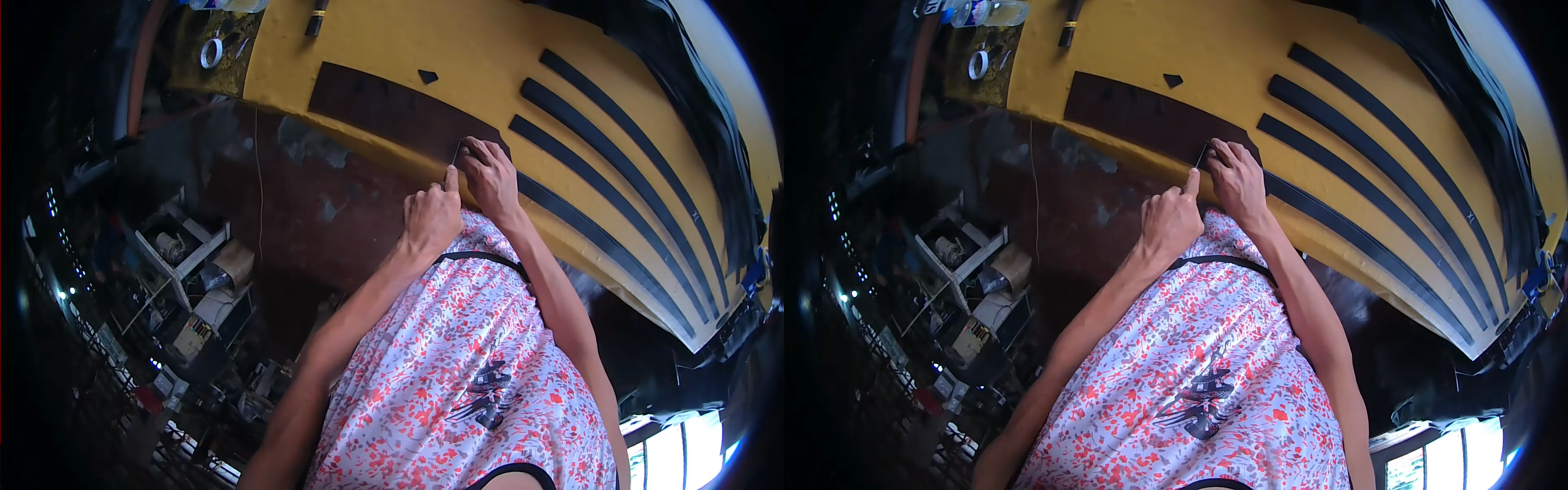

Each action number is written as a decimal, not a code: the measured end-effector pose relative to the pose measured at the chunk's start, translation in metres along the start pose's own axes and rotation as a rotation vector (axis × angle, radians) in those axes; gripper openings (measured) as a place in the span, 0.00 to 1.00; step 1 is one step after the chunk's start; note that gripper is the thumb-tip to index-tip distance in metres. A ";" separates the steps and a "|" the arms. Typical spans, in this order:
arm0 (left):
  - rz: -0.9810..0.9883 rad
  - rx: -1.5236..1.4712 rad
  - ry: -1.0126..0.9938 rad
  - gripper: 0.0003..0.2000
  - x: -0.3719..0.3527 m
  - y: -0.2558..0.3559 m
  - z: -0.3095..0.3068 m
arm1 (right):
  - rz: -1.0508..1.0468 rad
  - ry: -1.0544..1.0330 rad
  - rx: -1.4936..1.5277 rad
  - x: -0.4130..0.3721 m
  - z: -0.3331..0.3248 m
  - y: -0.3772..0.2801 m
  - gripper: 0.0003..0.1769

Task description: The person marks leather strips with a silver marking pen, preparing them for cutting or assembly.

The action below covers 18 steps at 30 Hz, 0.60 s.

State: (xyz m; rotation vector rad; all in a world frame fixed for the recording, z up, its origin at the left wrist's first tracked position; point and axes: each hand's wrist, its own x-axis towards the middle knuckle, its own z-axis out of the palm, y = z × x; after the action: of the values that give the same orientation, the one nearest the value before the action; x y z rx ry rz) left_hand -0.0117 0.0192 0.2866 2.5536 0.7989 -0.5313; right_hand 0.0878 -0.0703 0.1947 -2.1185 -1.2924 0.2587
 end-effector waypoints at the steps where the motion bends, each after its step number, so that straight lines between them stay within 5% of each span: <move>1: 0.004 -0.013 0.016 0.23 -0.001 0.000 0.002 | 0.008 0.000 0.004 0.000 -0.001 0.000 0.12; 18: 0.076 -0.122 0.143 0.23 -0.010 -0.018 0.014 | 0.033 0.042 0.018 -0.001 0.003 -0.002 0.10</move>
State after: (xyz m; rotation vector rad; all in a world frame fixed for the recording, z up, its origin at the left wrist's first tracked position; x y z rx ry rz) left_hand -0.0334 0.0214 0.2741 2.5179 0.7546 -0.2698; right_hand 0.0839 -0.0692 0.1932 -2.1202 -1.2282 0.2378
